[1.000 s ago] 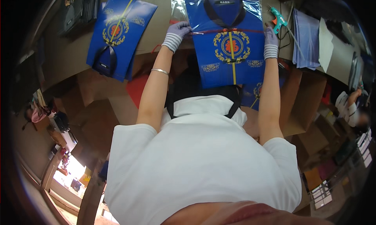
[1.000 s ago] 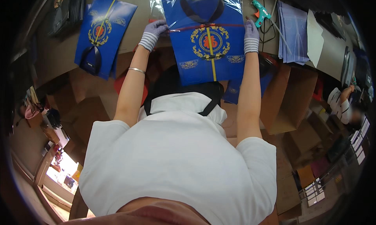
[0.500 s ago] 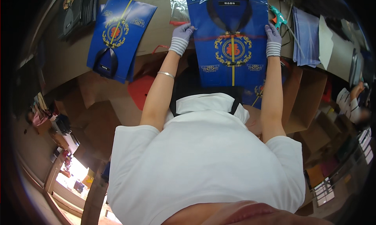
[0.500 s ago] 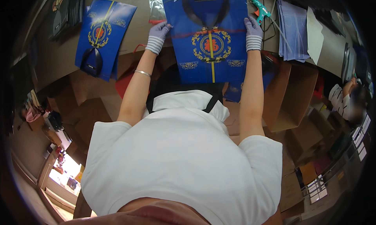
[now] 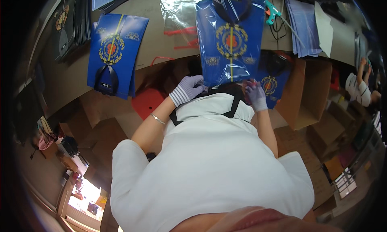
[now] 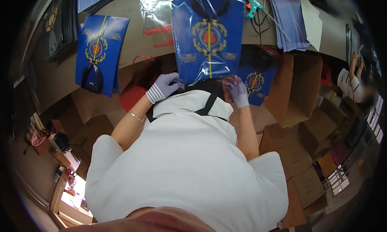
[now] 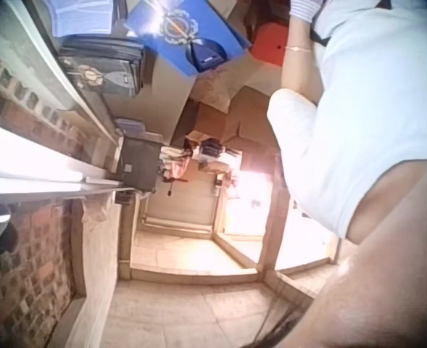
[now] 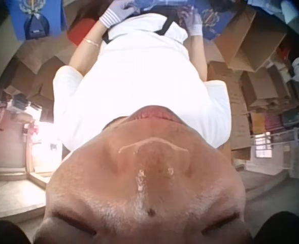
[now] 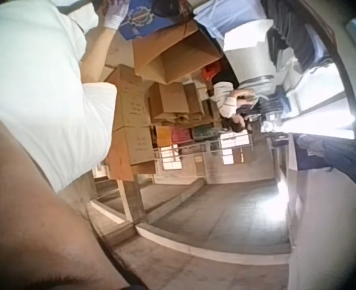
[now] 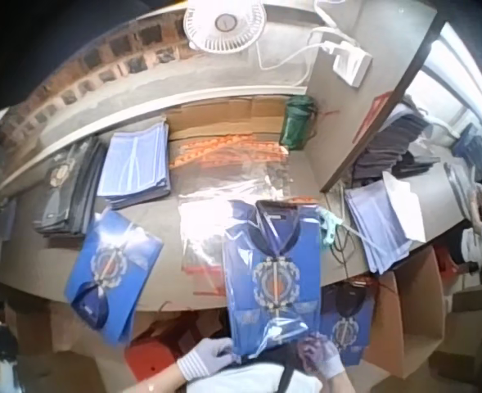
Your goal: Packaging shirt-like paper promotional materials into plastic sleeves and then into boxes.
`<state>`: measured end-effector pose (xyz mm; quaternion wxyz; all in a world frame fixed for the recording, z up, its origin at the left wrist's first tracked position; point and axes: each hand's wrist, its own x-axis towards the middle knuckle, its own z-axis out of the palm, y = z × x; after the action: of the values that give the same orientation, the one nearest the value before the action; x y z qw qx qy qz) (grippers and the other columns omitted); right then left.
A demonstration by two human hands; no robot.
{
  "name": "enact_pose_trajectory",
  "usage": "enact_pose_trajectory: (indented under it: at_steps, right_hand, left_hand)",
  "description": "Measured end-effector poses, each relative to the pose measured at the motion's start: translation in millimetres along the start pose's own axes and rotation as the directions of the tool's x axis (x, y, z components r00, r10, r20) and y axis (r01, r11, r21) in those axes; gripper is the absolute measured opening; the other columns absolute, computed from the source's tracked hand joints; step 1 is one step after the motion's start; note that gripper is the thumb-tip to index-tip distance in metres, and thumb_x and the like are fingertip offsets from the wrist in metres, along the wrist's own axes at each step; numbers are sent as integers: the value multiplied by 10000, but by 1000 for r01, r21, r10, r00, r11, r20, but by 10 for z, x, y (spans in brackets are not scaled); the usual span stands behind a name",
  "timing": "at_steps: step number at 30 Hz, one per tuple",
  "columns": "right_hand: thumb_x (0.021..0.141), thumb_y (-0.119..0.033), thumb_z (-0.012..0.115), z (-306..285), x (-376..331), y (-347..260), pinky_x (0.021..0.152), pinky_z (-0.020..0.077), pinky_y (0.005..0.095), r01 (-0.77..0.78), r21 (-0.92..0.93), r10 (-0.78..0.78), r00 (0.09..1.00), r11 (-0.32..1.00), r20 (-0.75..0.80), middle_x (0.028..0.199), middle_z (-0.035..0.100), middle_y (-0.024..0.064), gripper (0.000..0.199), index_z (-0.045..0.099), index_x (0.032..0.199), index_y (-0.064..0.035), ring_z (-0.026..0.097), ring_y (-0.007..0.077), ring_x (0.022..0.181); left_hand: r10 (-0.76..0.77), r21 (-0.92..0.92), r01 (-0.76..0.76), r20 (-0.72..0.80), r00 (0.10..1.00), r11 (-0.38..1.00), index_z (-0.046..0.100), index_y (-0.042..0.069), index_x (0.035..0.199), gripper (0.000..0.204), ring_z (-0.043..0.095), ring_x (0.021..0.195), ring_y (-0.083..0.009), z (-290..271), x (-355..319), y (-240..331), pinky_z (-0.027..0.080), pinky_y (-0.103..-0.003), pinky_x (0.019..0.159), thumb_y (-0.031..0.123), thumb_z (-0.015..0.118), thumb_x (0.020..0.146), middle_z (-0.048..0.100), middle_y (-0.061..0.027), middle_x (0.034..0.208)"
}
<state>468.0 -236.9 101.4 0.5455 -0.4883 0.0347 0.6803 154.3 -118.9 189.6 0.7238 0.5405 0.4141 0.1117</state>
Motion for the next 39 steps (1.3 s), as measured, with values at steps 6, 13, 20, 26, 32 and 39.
enact_pose_trajectory:
  at_steps: [6,13,20,26,32,39]
  right_hand:
    - [783,-468,559,449,556,172,603,403,321,-162,246,194,974,956,-116,632,434,-17,370,515,949,-140,445,143,595]
    - [836,-241,563,1827,-151,-791,872,438,339,395,25,-396,916,918,71,1090,577,80,342,523,1105,-34,544,179,1018]
    - [828,-176,575,2448,-812,-1905,811,473,294,914,-400,-439,385,62,812,1122,576,93,333,542,1126,-32,583,224,975]
    - [683,11,551,1906,667,-1276,918,378,357,733,-355,-110,361,-581,926,1164,533,53,417,589,1065,-151,477,258,1082]
    - [750,-129,501,669,539,-1930,724,474,356,407,-884,-557,689,-230,463,860,622,123,200,625,903,-88,593,290,809]
    - [780,-465,569,-1343,1332,-3170,584,478,307,-347,-614,-275,665,709,-694,700,582,99,426,594,855,-46,571,219,641]
  left_hand:
    - [389,148,-401,105,915,904,594,17,945,236,594,680,-166,151,-234,1064,482,-263,642,-49,564,720,602,-100,773]
    - [754,432,-720,126,645,543,573,39,921,250,580,751,-290,344,-356,1402,469,-331,650,-14,610,679,600,-115,864]
    - [256,180,-263,61,965,948,524,-72,1018,207,602,754,-154,294,147,804,469,-257,722,-43,423,841,610,-117,787]
    - [202,127,-206,44,978,970,561,-58,972,181,588,786,-146,252,415,914,459,-241,749,-3,445,844,608,-111,854]
    - [207,86,-191,-247,947,978,566,-49,931,145,598,734,-148,-36,950,480,461,-238,744,-43,459,833,606,-79,816]
    - [365,804,-119,-128,922,583,569,40,824,152,542,763,-239,203,1997,674,449,-313,753,113,634,706,547,-97,782]
